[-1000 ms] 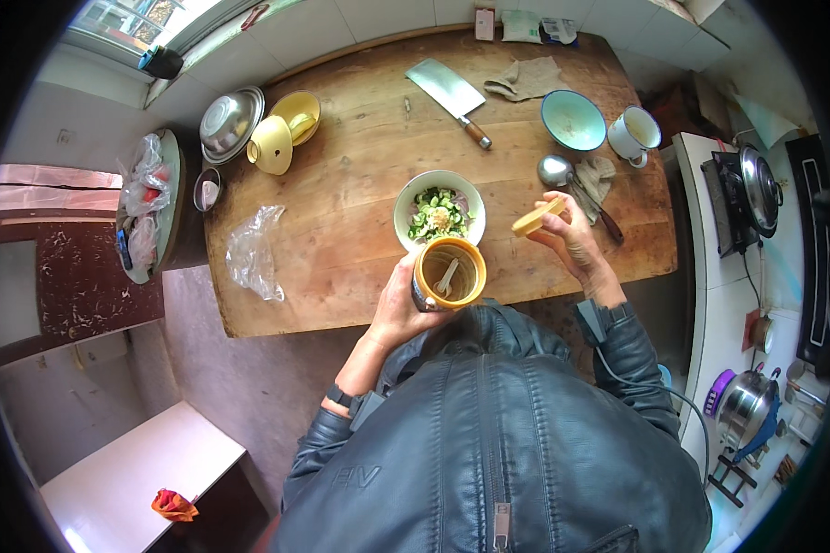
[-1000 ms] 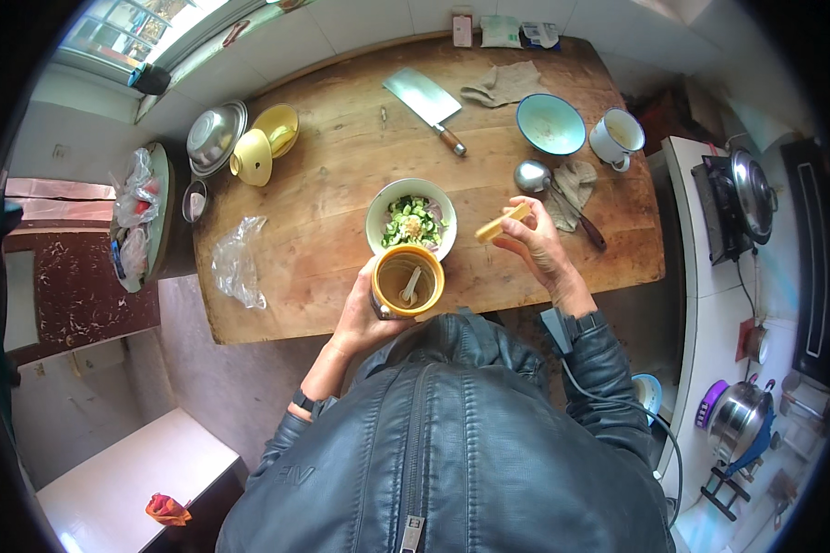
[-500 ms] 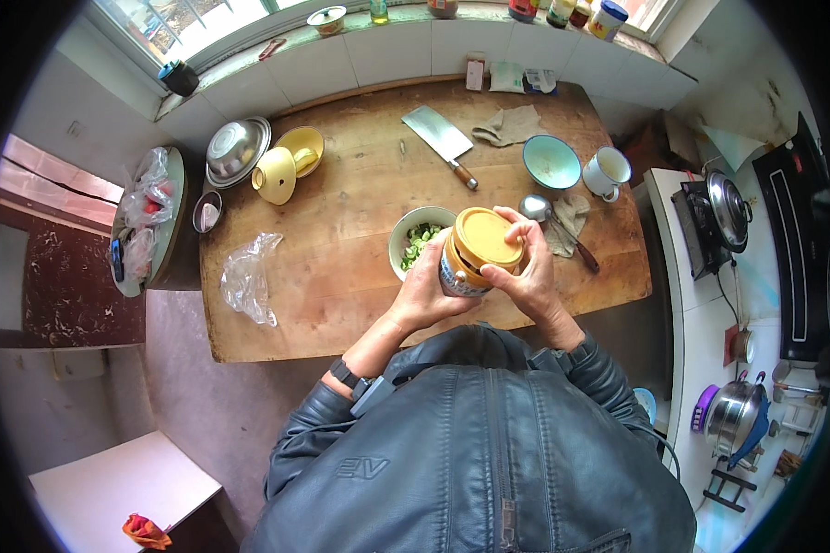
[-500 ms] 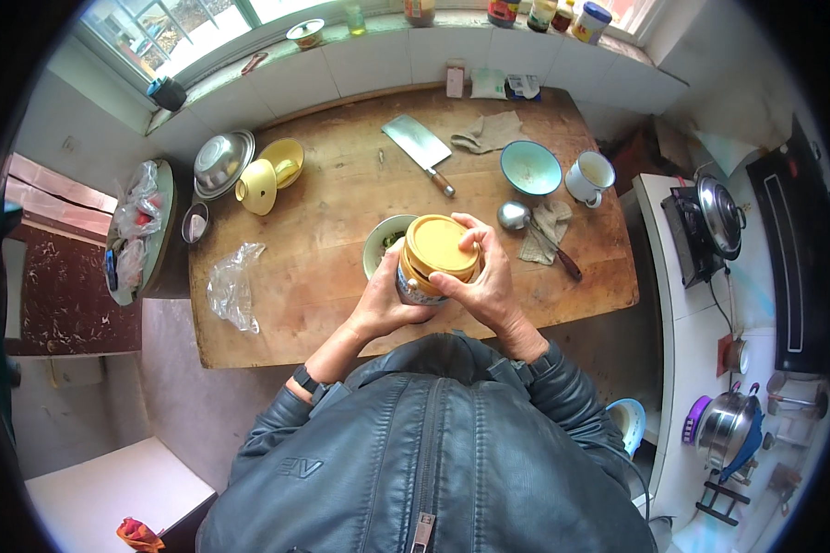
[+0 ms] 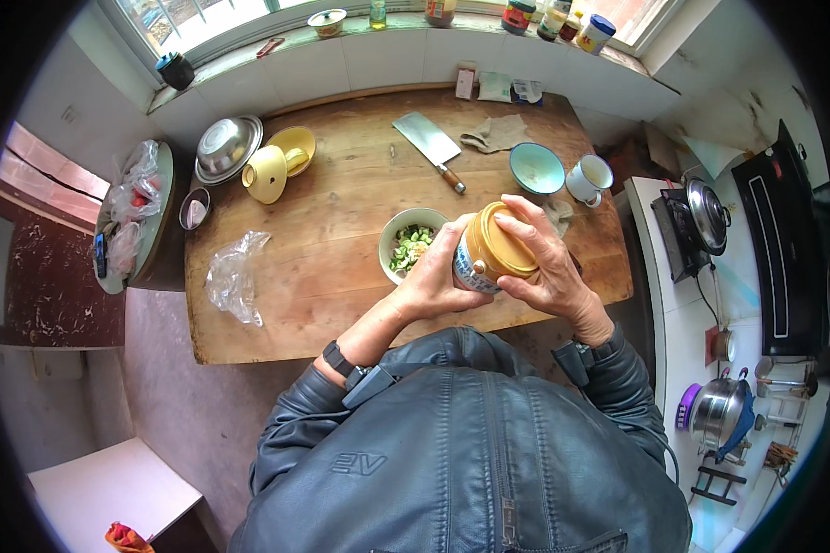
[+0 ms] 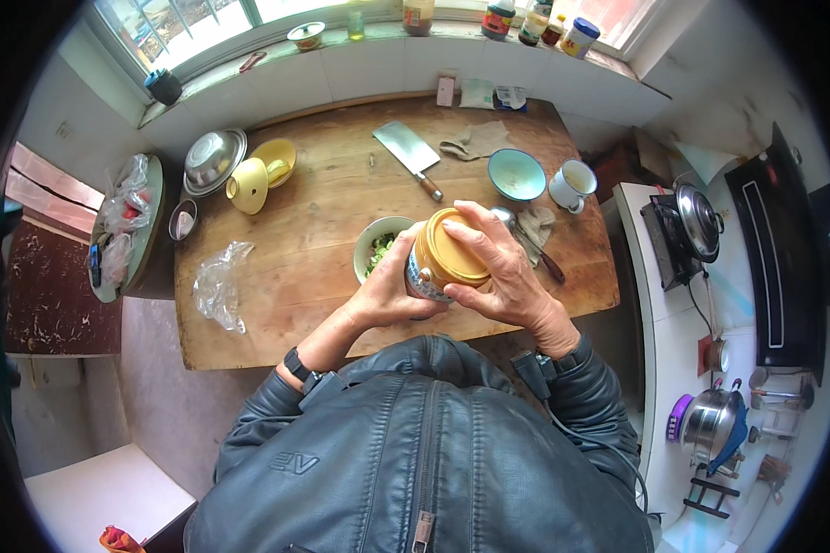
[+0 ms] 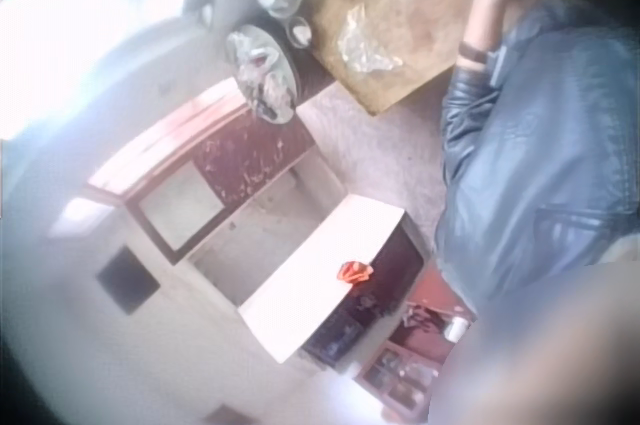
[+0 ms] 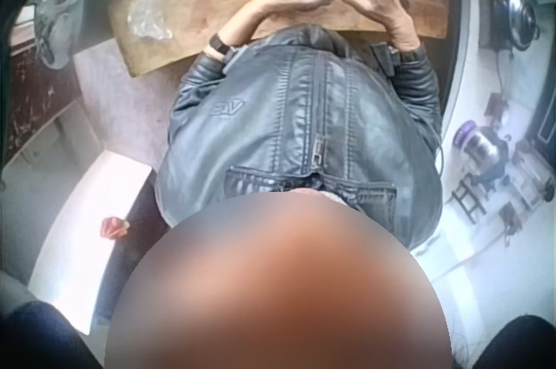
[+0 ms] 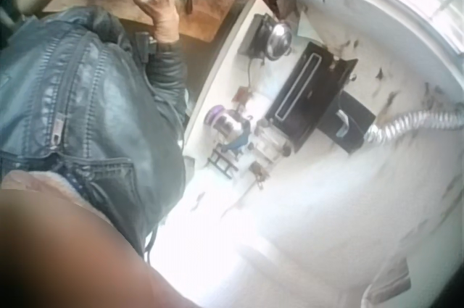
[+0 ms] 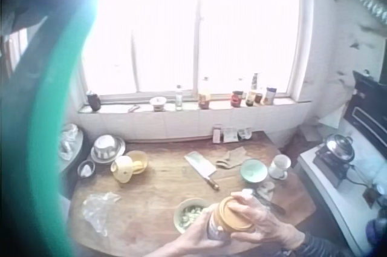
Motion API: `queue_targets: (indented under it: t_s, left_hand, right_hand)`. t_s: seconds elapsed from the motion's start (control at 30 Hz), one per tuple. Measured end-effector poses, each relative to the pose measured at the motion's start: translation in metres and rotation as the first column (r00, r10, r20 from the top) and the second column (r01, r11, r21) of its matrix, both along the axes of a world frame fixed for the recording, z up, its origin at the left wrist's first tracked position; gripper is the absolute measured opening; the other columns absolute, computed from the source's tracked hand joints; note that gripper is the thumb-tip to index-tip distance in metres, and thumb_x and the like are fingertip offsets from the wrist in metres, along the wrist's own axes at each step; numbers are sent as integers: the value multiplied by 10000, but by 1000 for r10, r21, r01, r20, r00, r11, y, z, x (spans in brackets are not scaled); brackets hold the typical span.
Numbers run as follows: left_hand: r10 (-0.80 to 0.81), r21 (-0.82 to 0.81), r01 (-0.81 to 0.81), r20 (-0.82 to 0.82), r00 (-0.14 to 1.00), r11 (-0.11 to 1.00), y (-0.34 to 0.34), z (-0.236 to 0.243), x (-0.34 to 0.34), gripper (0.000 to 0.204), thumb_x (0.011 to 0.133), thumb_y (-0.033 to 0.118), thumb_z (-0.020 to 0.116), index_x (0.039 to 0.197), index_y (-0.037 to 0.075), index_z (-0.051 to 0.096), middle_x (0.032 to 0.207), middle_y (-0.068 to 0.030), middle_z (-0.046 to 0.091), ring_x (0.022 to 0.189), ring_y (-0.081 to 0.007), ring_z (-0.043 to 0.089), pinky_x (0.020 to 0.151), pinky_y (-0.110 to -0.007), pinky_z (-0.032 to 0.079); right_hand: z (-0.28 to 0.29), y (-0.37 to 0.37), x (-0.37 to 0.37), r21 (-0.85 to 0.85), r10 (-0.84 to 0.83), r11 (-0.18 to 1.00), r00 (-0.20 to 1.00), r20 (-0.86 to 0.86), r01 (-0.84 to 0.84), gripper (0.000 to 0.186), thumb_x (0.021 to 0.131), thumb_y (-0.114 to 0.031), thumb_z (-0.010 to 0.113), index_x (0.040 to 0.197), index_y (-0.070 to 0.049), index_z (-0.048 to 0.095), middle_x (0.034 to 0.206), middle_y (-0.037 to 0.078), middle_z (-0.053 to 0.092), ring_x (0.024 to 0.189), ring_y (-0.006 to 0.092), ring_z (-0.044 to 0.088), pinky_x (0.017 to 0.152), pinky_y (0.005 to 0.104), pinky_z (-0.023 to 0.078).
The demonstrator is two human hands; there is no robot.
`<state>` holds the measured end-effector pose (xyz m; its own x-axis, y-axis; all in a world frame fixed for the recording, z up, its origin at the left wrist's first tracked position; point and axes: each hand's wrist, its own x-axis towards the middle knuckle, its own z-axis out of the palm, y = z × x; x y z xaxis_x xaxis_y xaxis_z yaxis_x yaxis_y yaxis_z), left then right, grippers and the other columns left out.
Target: The person seasons a bowl of chopped vegetables by adding salt, a yellow powder, and red powder using small spoons. They then move a pot on the stove and walk out of the kitchen.
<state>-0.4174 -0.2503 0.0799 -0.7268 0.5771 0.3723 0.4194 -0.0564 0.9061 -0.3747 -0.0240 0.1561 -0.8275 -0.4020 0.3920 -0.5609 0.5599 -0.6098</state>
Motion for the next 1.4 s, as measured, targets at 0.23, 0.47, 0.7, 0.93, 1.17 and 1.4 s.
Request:
queue_targets:
  t_s: [0.23,0.47,0.7,0.93,1.17,1.4]
  left_hand:
    - [64,-44,-71,-141,988,996,20,5,-7,1086,658,240,940,1542,36,344,1444,-223,493,1342,-407,511,1134,-484,429]
    - [5,95,-17,130,991,995,51,-2,-23,1150,672,199,961,1588,39,283,1490,-199,475,1424,-334,478,1173,-437,407]
    - [178,-45,-175,96,979,984,110,-12,-75,1211,663,183,955,1617,40,222,1557,-205,457,1470,-327,451,1198,-452,393]
    - [285,8,-293,202,937,956,200,-25,-145,1292,648,190,990,1621,-1,163,1569,-195,414,1464,-322,429,1211,-443,371]
    - [458,-264,-421,92,884,868,214,-63,-144,979,747,247,922,1531,-19,400,1516,-224,492,1429,-364,473,1209,-448,363]
    - [367,-475,-172,356,859,863,210,-104,-91,614,838,204,851,1360,-6,603,1322,-207,672,1262,-350,636,1089,-420,484]
  right_hand:
    - [8,5,12,74,-133,988,991,-23,134,845,794,-368,883,1505,-103,512,1589,261,364,1452,446,417,1187,507,380]
    - [-15,24,6,-420,-192,845,921,338,330,1335,666,-286,1009,1656,-34,149,1639,165,321,1539,297,308,1277,436,249]
    - [-43,85,-79,-461,-19,847,881,472,265,1088,676,-178,1000,1552,-35,371,1496,95,505,1407,221,473,1194,381,396]
    - [-43,180,-183,-376,15,916,925,380,139,1009,710,-142,964,1525,-3,385,1425,123,561,1349,216,541,1163,381,436]
    - [-107,312,-341,-532,-136,774,911,391,343,947,739,-178,969,1499,-44,419,1397,93,603,1299,207,592,1084,387,515]
    - [-209,466,-488,-303,-693,539,618,371,786,978,648,-451,985,1364,2,498,1316,172,671,1236,272,649,1060,391,510]
